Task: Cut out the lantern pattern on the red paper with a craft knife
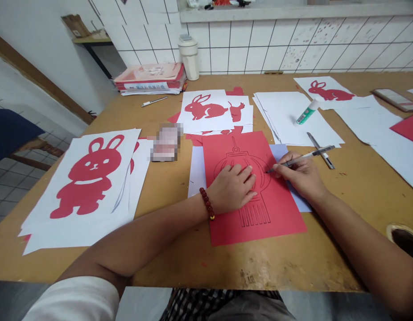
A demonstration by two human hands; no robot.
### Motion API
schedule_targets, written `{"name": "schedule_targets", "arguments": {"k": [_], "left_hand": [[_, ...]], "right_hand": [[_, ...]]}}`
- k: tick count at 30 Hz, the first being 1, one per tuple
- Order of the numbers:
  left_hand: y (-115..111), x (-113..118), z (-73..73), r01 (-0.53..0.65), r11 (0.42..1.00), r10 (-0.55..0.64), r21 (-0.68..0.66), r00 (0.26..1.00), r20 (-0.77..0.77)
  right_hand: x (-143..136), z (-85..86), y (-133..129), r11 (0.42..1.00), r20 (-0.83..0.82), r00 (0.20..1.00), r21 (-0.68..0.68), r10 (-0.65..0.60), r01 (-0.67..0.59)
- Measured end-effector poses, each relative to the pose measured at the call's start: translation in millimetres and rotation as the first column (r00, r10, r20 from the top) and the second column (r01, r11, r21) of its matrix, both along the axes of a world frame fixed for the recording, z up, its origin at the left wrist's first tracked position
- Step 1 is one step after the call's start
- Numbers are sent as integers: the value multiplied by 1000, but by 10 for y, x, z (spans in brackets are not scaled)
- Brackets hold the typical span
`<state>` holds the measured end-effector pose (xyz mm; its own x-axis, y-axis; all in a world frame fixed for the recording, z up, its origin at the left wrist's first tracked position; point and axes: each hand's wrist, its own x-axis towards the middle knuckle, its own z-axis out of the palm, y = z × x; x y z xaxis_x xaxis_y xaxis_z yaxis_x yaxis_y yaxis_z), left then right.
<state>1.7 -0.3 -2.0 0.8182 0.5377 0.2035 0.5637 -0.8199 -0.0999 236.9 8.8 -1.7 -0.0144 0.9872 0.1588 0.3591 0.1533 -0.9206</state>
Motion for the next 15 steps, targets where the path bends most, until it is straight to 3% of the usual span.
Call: {"name": "schedule_targets", "arguments": {"k": [15], "left_hand": [[2,-5,4,-2,1000,2,-7,1000,-13]], "right_hand": [[11,-20,-2,999,-16,999,2,41,-41]]}}
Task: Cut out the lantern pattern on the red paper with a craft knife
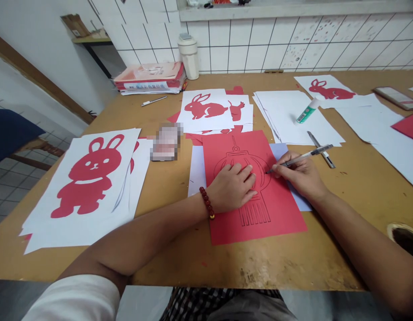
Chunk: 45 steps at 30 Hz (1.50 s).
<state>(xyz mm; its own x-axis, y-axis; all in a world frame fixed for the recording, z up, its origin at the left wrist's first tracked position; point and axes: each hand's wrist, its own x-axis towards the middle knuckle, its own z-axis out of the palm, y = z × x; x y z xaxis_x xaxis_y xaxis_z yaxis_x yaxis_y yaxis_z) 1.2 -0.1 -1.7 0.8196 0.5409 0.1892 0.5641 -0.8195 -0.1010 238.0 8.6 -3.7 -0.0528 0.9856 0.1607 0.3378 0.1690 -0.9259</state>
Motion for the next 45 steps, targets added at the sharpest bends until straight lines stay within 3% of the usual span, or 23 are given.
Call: {"name": "schedule_targets", "arguments": {"k": [45], "left_hand": [[-4,1,1,4,1000,-4,7,1000,13]], "right_hand": [[7,19,-24,1000,44,999,7,26,-26]]}}
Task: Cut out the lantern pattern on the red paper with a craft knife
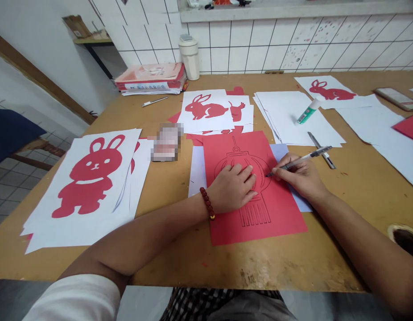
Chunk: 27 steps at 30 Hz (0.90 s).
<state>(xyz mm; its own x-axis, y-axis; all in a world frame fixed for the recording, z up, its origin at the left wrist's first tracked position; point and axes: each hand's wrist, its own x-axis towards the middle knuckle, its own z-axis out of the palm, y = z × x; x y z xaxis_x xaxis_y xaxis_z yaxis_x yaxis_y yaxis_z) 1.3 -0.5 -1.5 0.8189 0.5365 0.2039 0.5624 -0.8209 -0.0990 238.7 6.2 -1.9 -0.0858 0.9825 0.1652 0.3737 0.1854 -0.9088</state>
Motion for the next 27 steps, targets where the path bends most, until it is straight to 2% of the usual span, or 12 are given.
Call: {"name": "schedule_targets", "arguments": {"k": [27], "left_hand": [[0,2,-1,-1,1000,1,4,1000,0]], "right_hand": [[21,-15,-10,1000,20,1000,16,22,-23]]}}
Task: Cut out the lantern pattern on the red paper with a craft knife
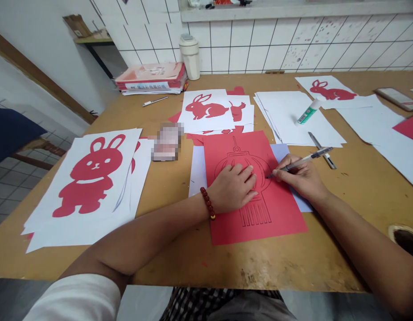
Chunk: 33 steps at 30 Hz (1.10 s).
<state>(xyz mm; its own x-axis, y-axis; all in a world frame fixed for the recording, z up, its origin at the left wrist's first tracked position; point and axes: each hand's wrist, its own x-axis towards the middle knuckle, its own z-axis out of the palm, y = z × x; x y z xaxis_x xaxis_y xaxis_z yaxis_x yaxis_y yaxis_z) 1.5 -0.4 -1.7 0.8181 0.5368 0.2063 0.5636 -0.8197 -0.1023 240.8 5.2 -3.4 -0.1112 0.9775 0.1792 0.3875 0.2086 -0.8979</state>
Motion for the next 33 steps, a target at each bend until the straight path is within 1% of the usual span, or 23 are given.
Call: {"name": "schedule_targets", "arguments": {"k": [16,19,33], "left_hand": [[-1,-2,1,3,1000,-3,-3,1000,-4],[-3,-2,9,3,1000,-3,-6,1000,-8],[1,0,7,-4,1000,4,-8,1000,-15]], "right_hand": [[-7,22,-8,999,-20,999,-12,42,-43],[-1,11,-7,999,-29,999,-4,37,-37],[27,-18,3,995,-25,995,18,94,-93]]}}
